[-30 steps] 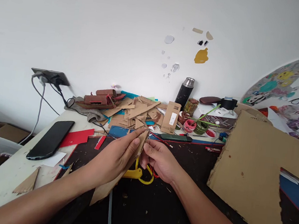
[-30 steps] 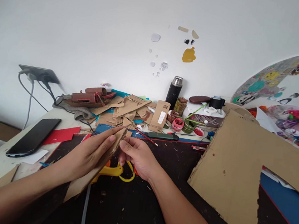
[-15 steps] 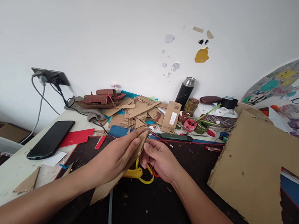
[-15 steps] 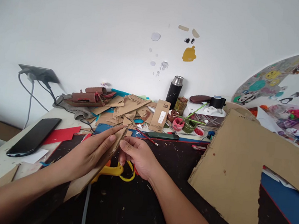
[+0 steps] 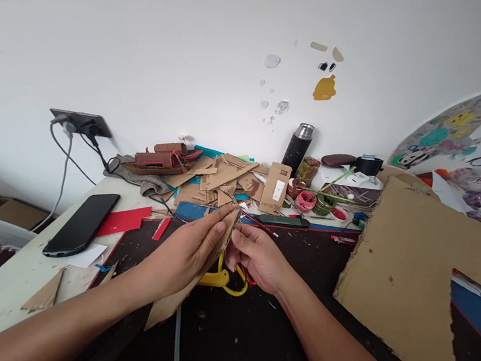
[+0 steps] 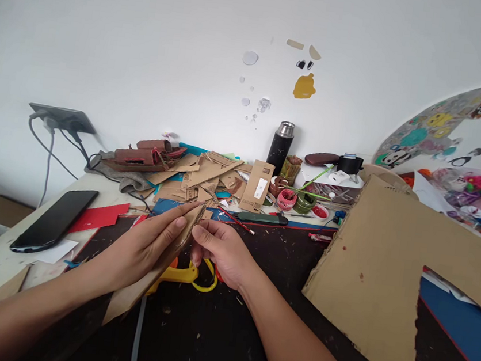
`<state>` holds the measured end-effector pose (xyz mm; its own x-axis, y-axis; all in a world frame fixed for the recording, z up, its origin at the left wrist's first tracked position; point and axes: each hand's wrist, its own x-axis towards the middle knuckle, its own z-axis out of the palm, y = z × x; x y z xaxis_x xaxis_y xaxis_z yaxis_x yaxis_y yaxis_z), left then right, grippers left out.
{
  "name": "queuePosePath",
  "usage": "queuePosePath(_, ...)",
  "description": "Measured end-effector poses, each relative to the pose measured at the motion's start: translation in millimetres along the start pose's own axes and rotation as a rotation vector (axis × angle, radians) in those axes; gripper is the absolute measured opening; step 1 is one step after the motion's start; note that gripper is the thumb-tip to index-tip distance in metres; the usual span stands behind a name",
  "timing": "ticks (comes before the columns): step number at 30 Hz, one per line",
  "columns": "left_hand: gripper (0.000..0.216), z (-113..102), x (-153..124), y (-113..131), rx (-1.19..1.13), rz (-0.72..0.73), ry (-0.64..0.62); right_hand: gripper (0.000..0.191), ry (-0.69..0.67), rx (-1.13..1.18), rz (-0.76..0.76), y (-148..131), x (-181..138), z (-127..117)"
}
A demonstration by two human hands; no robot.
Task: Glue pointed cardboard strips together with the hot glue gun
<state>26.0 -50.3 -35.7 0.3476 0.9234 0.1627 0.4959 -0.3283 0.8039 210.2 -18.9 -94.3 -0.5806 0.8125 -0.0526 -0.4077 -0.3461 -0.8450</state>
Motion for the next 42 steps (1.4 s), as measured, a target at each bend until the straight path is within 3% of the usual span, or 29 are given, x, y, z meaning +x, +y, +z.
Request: queuePosePath(42, 0.059, 0.5, 2.0, 2.4, 0.002, -0.017, 0.002, 0.044, 0.010, -0.018, -0.004, 2.3, 0.5, -2.4)
